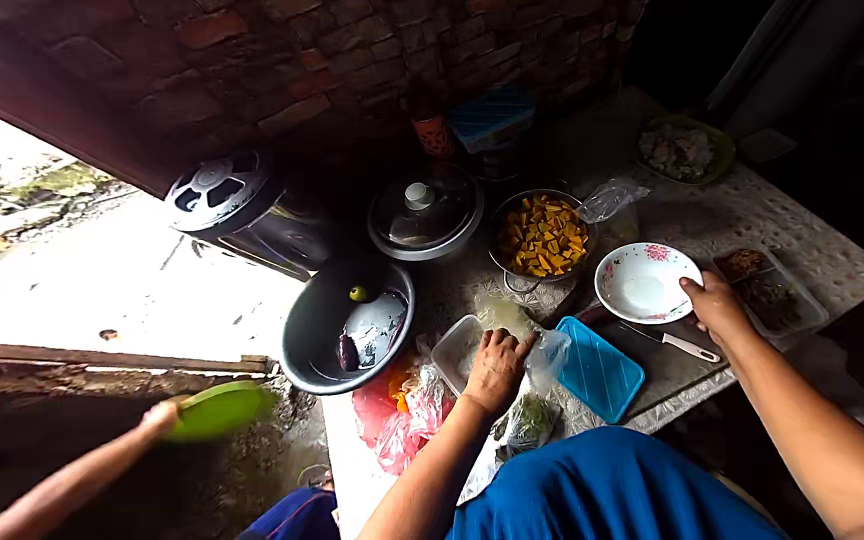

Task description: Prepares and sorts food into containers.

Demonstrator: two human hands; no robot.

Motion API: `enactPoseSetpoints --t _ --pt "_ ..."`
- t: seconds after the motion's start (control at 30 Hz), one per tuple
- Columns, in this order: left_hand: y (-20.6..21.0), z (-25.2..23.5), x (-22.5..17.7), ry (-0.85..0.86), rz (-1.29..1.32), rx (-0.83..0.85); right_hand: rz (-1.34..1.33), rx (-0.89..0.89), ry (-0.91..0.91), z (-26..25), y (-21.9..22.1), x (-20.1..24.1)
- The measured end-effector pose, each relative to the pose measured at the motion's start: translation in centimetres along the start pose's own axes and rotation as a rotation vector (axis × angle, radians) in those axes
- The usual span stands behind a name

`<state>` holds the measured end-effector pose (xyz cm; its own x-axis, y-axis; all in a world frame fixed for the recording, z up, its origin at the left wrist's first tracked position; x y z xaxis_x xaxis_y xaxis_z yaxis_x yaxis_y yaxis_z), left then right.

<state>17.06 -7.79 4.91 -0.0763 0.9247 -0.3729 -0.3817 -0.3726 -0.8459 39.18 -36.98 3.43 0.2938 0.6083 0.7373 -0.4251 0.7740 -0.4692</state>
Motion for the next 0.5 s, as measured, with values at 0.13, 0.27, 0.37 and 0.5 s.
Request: enactPoseSetpoints --t 0.13,0.27,0.37,0.5 --pt "-2.3 0.8 1.5 -0.074 0.159 -0.226 0.042 0.204 -0.154 0.0 0.8 1.6" --pt "-4.0 2.5 2.4 -0.180 0.345 -0.387 0.002 0.462 -0.093 0.5 3.6 3.2" --pt "-4.8 2.5 3.0 -0.294 0.665 -0.542 -0.009 0.609 -0.030 0.6 6.0 4.2" --pt "-7.2 2.2 3.3 -0.321 0.802 -0.733 0.010 0.671 -0.007 1.1 9.2 5.7"
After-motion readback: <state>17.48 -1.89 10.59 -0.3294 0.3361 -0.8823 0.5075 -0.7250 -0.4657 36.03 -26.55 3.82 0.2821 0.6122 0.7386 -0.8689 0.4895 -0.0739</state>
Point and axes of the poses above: each hand's wrist, its own z-axis away from the middle knuckle, its own y-axis out of the palm, x = y × z, the point moved 1 cm from there along -z, towards the middle knuckle, and after that the axes turned 12 degrees about x, right-handed, at the moved point
